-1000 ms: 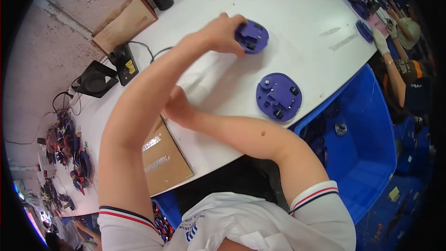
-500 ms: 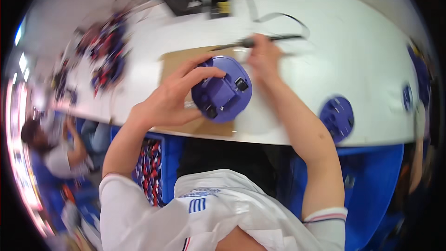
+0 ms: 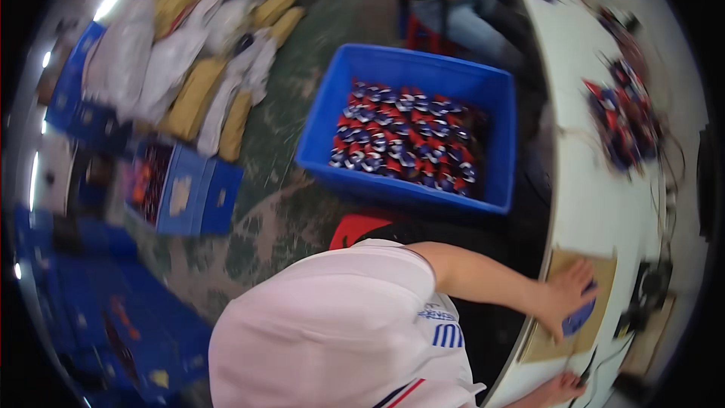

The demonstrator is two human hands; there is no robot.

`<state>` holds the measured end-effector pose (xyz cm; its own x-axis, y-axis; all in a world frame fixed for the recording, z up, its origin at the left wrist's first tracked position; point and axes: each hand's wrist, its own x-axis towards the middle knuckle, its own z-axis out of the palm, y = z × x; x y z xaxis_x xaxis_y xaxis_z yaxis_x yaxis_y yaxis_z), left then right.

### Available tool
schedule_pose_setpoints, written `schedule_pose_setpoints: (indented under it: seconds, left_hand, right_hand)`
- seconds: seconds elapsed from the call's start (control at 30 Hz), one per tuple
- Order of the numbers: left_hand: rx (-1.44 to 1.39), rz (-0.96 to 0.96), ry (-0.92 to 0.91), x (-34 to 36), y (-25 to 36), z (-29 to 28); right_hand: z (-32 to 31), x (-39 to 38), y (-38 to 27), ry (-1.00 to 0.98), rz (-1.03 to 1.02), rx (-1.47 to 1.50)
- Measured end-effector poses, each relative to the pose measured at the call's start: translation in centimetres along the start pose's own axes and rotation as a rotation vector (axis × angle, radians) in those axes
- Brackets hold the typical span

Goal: Soldering wires and components onto circular circuit boards at a workbench.

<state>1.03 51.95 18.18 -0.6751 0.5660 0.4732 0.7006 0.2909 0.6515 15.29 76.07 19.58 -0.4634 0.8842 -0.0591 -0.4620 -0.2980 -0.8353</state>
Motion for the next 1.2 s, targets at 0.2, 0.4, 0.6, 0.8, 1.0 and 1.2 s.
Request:
schedule_pose_setpoints:
  seconds: [0.2,0.4,0.6,0.8,1.0,1.2]
  left_hand:
    - [0.077,0.099,0.082,-1.2,-0.5,-0.2]
    - [-0.242,0.084,-0.047,-1.6,0.3,-2.0]
    - [-0.214,0.250,-0.107,1.0,-1.9,-1.1]
    - [-0.031,0.284,-0.010,2.3,-2.7,-0.3]
    - [-0.071,0.231,-0.020,2.0,-3.7,1.6]
    - [-0.167,0.202,-0.040,1.7,-3.4,0.2]
  right_hand:
    - [-0.7,7.3,4.8,-0.205,0.048,-0.028]
    - [3.3,8.2,5.8,-0.321,0.170,-0.087]
    - [4.7,6.8,9.6,-0.375,0.334,-0.071]
    - [9.0,5.2,14.6,-0.473,0.521,-0.020]
    - [14.2,2.1,17.8,-0.574,0.680,0.000]
    - [17.3,-1.7,20.1,-0.596,0.797,0.049]
